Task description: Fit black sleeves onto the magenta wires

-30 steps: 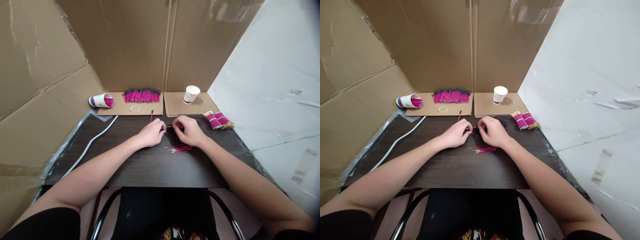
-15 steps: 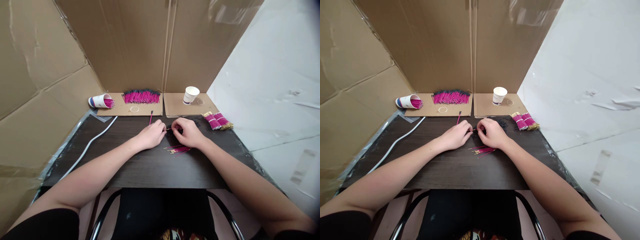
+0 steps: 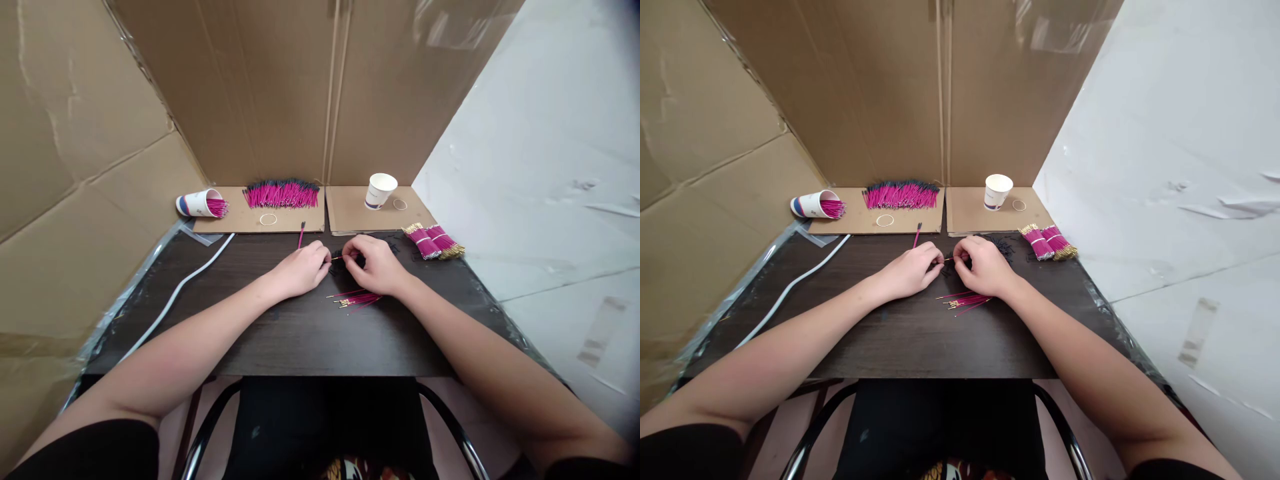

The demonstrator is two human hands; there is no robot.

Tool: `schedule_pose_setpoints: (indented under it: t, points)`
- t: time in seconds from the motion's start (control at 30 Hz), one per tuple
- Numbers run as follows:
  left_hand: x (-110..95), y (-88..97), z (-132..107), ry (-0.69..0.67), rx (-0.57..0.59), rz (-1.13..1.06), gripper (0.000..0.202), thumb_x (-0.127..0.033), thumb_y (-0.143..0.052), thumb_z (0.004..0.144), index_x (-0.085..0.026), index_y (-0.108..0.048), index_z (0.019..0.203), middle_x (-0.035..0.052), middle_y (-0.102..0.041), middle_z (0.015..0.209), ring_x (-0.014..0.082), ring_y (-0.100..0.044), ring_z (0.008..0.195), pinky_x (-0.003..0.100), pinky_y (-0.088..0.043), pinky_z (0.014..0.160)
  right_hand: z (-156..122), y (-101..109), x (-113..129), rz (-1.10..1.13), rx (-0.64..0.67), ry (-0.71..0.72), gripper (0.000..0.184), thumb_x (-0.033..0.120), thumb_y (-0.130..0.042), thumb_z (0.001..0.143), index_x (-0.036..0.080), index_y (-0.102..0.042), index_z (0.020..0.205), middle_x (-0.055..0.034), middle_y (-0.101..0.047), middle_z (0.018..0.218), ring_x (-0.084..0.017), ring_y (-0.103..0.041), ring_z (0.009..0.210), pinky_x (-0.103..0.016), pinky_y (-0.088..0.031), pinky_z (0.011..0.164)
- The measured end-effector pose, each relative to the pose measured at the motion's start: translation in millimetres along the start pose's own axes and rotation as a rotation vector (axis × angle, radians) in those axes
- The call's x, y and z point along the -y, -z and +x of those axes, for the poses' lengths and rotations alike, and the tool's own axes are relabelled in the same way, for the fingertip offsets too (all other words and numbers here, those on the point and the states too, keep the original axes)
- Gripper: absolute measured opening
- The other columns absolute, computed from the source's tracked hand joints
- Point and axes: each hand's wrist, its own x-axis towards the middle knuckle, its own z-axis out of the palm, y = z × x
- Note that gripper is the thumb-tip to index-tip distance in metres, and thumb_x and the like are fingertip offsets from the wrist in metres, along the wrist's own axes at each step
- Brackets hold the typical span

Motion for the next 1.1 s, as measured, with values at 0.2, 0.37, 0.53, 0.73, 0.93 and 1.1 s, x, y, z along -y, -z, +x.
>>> schedule_pose_setpoints:
  t: [0.2,0.37,0.53,0.73,0.93,1.1]
  points:
    - [6,-0.5,0,-0.050,-0.050,-0.011,0.019,-0.010,-0.061,0.101,-0.014,-0.077,0.108,0.0119,-0.075,0.107,0.0243,-0.074,0.098,0.040,-0.063,0.097,0,0,-1,0.005,-0.002,-0.009,0.012,0.011,-0.066,0.092,0.023,-0.062,0.091,-0.0035,-0.067,0.085,-0.022,-0.064,0.078,-0.035,-0.050,0.075]
    - [10,-3.4,0,-0.063,-0.089,-0.053,0.020,-0.009,-0.062,0.097,-0.014,-0.078,0.107,0.0118,-0.078,0.104,0.0235,-0.073,0.090,0.041,-0.063,0.095,0,0,-1,0.008,-0.003,0.001,0.012,0.011,-0.065,0.093,0.023,-0.061,0.091,-0.0034,-0.067,0.084,-0.021,-0.063,0.078,-0.035,-0.050,0.075]
    - [11,-5.3,1,-0.098,-0.100,-0.092,0.019,-0.012,-0.061,0.100,-0.017,-0.075,0.111,0.0115,-0.078,0.109,0.0266,-0.073,0.102,0.044,-0.061,0.101,0,0,-1,0.012,-0.001,-0.015,0.013,0.011,-0.066,0.091,0.023,-0.062,0.091,-0.0038,-0.069,0.085,-0.022,-0.064,0.078,-0.036,-0.051,0.076]
    - [10,-5.7,1,-0.118,-0.133,-0.141,0.020,-0.015,-0.052,0.108,-0.018,-0.070,0.114,0.0125,-0.075,0.115,0.0277,-0.069,0.109,0.048,-0.058,0.106,0,0,-3,0.007,-0.003,-0.010,0.012,0.012,-0.066,0.091,0.023,-0.062,0.092,-0.0036,-0.068,0.084,-0.022,-0.064,0.077,-0.035,-0.050,0.074]
    - [8,-14.5,5,0.068,-0.239,-0.544,0.011,-0.013,-0.058,0.104,-0.018,-0.067,0.109,0.0065,-0.072,0.099,0.0174,-0.068,0.082,0.035,-0.059,0.084,0,1,0,0.036,-0.027,-0.007,0.012,0.011,-0.065,0.092,0.023,-0.063,0.093,-0.0024,-0.068,0.084,-0.020,-0.063,0.076,-0.034,-0.049,0.073]
    - [5,-20.7,14,0.261,-0.228,-1.033,0.008,-0.008,-0.068,0.099,-0.014,-0.067,0.105,0.0023,-0.070,0.086,0.0118,-0.067,0.071,0.027,-0.059,0.072,1,2,1,0.033,-0.057,-0.027,0.010,0.013,-0.064,0.095,0.023,-0.063,0.094,-0.0027,-0.069,0.085,-0.020,-0.063,0.075,-0.034,-0.049,0.071]
